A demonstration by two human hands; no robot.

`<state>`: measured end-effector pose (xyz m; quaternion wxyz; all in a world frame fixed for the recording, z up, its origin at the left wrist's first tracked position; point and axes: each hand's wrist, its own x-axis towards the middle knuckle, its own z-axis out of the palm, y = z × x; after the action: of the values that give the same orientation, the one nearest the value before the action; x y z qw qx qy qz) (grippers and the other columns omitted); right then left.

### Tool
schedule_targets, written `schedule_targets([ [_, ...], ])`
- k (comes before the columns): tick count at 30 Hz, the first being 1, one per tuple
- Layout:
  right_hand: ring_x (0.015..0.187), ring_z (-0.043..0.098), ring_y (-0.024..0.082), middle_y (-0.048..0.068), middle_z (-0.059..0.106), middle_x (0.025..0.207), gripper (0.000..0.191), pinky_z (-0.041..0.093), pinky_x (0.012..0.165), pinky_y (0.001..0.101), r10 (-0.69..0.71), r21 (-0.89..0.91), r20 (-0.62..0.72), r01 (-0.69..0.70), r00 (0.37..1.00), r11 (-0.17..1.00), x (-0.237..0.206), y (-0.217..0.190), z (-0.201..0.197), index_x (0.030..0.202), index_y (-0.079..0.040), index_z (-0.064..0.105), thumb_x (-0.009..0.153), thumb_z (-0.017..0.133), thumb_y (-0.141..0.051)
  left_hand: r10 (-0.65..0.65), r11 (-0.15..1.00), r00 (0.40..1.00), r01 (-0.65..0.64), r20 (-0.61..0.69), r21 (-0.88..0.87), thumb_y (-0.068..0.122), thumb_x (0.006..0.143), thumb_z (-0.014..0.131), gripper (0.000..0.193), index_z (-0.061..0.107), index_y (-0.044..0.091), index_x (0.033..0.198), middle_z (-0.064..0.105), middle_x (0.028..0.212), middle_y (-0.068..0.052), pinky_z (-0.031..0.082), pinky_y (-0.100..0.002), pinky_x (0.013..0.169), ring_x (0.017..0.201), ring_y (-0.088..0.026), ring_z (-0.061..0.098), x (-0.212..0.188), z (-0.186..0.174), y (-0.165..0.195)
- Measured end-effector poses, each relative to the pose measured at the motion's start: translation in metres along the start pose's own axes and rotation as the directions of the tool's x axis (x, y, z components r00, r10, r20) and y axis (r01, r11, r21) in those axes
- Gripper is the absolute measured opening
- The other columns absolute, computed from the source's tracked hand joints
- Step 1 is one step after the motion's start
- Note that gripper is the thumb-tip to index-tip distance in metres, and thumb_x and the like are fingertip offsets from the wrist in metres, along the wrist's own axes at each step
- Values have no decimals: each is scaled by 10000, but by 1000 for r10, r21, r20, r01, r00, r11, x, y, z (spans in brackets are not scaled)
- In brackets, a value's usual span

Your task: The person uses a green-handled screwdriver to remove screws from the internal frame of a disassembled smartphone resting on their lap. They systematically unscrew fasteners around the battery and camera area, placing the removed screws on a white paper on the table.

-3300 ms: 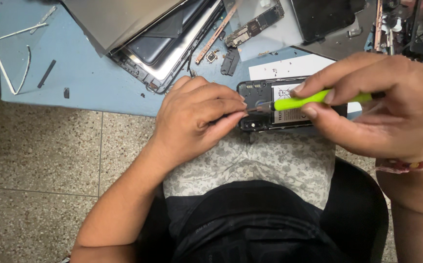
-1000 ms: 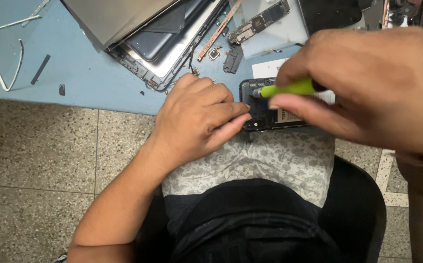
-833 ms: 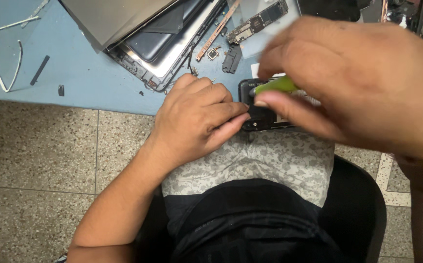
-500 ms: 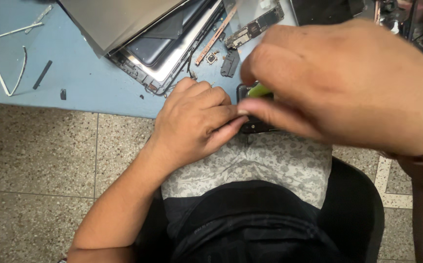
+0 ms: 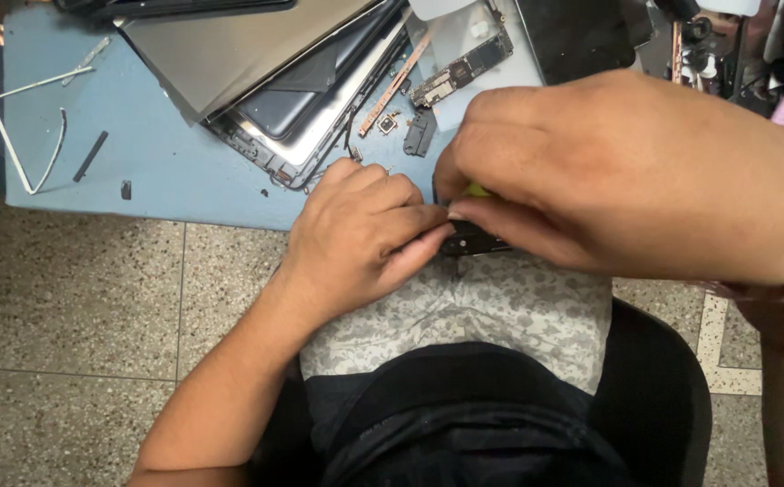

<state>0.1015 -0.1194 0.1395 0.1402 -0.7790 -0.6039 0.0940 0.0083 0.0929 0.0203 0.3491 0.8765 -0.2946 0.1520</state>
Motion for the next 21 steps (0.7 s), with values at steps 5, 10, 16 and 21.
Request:
schedule_targets([
  [5, 608, 674, 215, 51, 667, 795, 274, 550, 499, 349, 58, -94, 52, -53, 997, 994, -5, 2, 5, 1026, -64, 681, 926, 738, -313, -14, 1000, 1000, 14, -3, -5, 226, 885, 830, 138, 764, 122, 946, 591, 843, 6, 400, -367, 763, 791, -197, 548, 0, 0, 1],
  [10, 685, 715, 193, 58, 720, 928, 279, 560, 520, 300, 25, 75, -22, -23, 999, 997, -4, 8, 0, 1099, -67, 691, 875, 761, -219, 1, 1000, 1000, -1, 3, 4, 251, 906, 823, 140, 789, 131, 970, 598, 826, 12, 387, -358, 745, 770, -176, 541, 0, 3, -2],
  [16, 894, 748, 259, 181, 720, 994, 329, 616, 698, 329, 105, 32, -184, -100, 977, 994, -27, 21, -4, 1114, 28, 630, 880, 799, -130, -3, 1000, 1000, 3, 2, 7, 265, 943, 809, 136, 801, 133, 973, 606, 811, 20, 377, -346, 738, 758, -154, 532, -3, 4, -4],
  [21, 1006, 734, 340, 259, 692, 1003, 324, 636, 848, 403, 220, 137, -267, -188, 938, 972, -48, 35, 10, 1101, 96, 540, 872, 753, 14, -3, 1000, 1000, 3, -5, 13, 274, 942, 810, 143, 801, 134, 965, 609, 804, 20, 374, -343, 739, 754, -151, 530, -3, 7, -5],
])
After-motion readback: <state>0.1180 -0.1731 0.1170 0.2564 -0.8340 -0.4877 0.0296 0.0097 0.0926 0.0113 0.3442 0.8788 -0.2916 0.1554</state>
